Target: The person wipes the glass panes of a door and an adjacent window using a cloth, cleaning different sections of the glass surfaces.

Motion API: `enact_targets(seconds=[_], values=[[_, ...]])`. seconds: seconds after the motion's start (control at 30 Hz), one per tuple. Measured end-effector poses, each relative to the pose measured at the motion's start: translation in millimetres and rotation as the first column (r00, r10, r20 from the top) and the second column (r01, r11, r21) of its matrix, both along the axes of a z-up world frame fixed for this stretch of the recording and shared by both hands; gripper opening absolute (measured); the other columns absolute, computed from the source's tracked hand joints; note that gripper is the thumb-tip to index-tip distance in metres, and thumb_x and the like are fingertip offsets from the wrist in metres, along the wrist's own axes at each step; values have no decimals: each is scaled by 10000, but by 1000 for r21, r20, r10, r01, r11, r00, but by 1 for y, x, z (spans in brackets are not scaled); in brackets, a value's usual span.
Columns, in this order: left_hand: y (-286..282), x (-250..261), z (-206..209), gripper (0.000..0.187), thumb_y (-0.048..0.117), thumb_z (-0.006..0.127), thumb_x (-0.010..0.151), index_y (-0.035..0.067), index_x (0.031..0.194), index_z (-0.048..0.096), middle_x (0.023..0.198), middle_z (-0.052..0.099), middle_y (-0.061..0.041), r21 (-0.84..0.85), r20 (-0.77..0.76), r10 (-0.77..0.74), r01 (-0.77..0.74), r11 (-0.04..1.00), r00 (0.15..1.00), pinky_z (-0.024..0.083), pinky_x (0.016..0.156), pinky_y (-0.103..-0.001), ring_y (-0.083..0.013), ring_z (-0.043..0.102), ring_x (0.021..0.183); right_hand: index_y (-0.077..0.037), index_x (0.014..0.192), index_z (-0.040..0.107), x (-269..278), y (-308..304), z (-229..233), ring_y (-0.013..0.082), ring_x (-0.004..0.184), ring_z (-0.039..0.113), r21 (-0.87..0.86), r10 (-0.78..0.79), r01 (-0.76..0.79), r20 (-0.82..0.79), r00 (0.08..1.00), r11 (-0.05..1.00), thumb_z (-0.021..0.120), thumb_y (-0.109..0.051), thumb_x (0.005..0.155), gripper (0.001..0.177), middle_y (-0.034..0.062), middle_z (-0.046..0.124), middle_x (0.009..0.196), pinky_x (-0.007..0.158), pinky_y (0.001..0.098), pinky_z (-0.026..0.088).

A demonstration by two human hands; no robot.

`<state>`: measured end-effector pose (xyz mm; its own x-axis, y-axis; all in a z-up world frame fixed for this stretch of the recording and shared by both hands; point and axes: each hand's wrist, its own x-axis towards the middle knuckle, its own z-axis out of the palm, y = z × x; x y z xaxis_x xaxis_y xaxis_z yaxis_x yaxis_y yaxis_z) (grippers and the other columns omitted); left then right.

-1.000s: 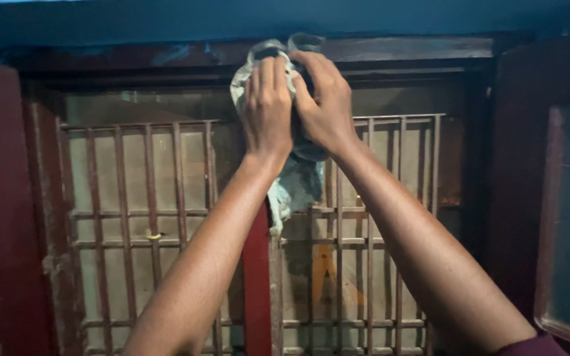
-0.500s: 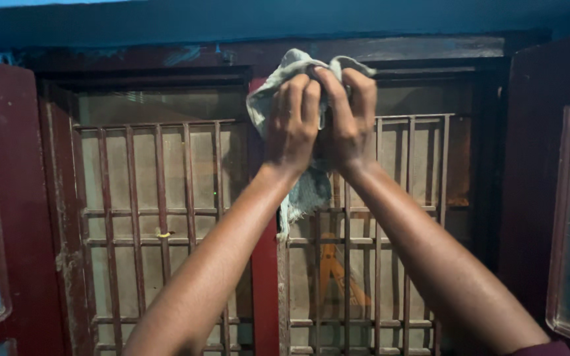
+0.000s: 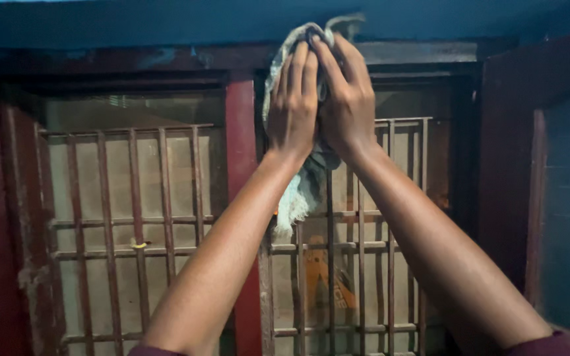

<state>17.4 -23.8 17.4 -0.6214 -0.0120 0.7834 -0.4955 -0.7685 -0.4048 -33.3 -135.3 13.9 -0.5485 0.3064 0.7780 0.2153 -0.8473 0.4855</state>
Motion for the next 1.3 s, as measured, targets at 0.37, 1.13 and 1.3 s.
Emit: enact_targets(seconds=[0.37,1.13,1.3], values=[[-2,14,-1,496,203,594,966,-76,1373,556,1425,550,-224,60,-171,33,-23,998,985,384,1173,-493,-400,473,1380,69,1392,531,-3,-1,6,436,1124,584,-43,-45,37,-212,976,998,592,-407,1068,579,249,610,1202,1004,495,456],[-138,-25,10,410,89,474,997,35,1395,559,1347,646,-207,406,-279,-182,288,868,943,502,1076,-448,-378,620,1258,167,1166,668,-63,-153,5,416,1028,686,149,-567,589,-168,807,794,470,-459,1099,660,315,702,1011,1297,499,155],[-161,-28,12,450,109,474,983,1,1417,526,1393,625,-219,410,-92,-78,109,906,993,470,1136,-455,-385,601,1296,191,1153,663,-71,-172,2,380,1161,696,220,-781,761,8,625,611,401,-452,1133,695,295,717,1088,1323,453,40]])
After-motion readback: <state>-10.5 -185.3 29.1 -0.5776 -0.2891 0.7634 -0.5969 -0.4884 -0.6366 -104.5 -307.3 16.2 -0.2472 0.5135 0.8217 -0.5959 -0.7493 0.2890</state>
